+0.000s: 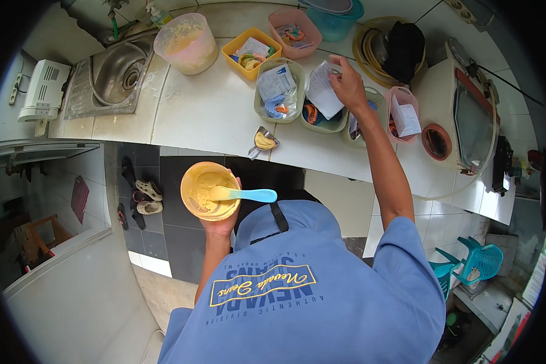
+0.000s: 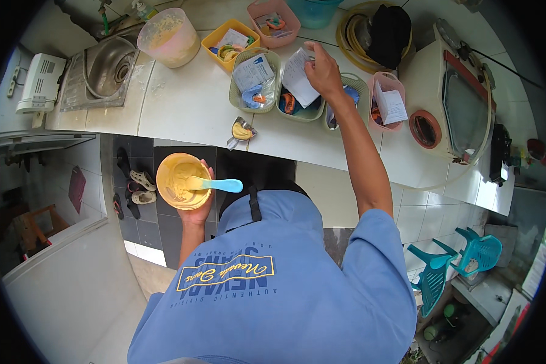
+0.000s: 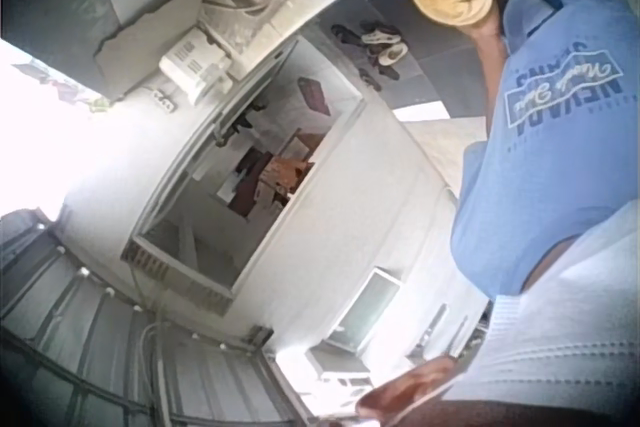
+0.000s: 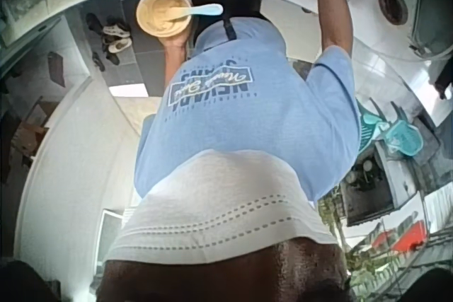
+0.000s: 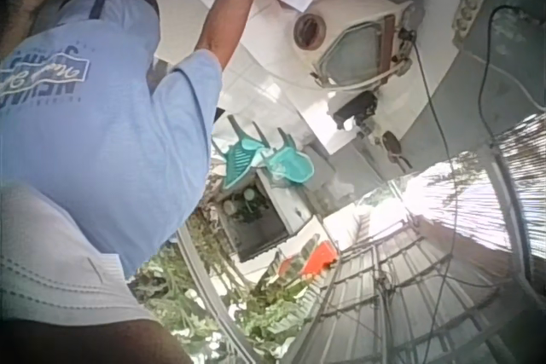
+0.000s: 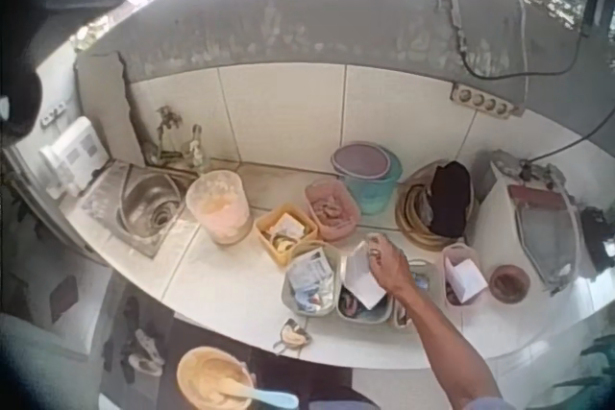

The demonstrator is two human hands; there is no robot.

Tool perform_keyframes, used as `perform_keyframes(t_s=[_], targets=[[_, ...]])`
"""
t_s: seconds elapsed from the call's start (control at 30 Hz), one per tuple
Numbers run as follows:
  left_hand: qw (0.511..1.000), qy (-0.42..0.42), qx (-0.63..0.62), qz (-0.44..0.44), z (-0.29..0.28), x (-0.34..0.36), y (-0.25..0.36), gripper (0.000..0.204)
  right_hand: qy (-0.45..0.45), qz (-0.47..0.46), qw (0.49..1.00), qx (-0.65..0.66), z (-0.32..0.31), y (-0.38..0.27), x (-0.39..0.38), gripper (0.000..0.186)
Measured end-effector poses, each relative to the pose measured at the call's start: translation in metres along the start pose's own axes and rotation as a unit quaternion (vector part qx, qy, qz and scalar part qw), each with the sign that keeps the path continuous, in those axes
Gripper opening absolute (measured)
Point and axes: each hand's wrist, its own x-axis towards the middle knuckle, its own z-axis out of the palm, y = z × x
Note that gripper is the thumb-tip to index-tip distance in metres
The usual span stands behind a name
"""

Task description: The person mixes dental impression material in a bowl with a spatula and then applies the mixture onto two dental impression trays.

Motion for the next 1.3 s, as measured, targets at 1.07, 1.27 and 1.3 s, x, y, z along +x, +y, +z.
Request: perform_keyframes(t_s=[1.07,1.27,1.3], targets=[[0.998,-0.055,0.023,-0.03,-0.02,0.008,0.009,0.051,-0.258,0.103,0.953,-0.124,-0.063,-0.082,-0.047,0.039],[0.998,-0.044,0.033,-0.031,-0.018,0.01,0.006,0.051,-0.299,0.021,0.948,-0.105,-0.074,-0.072,-0.06,0.032],[0.998,-0.043,0.034,-0.031,-0.018,0.01,0.005,0.051,-0.3,0.022,0.948,-0.105,-0.075,-0.07,-0.061,0.032]])
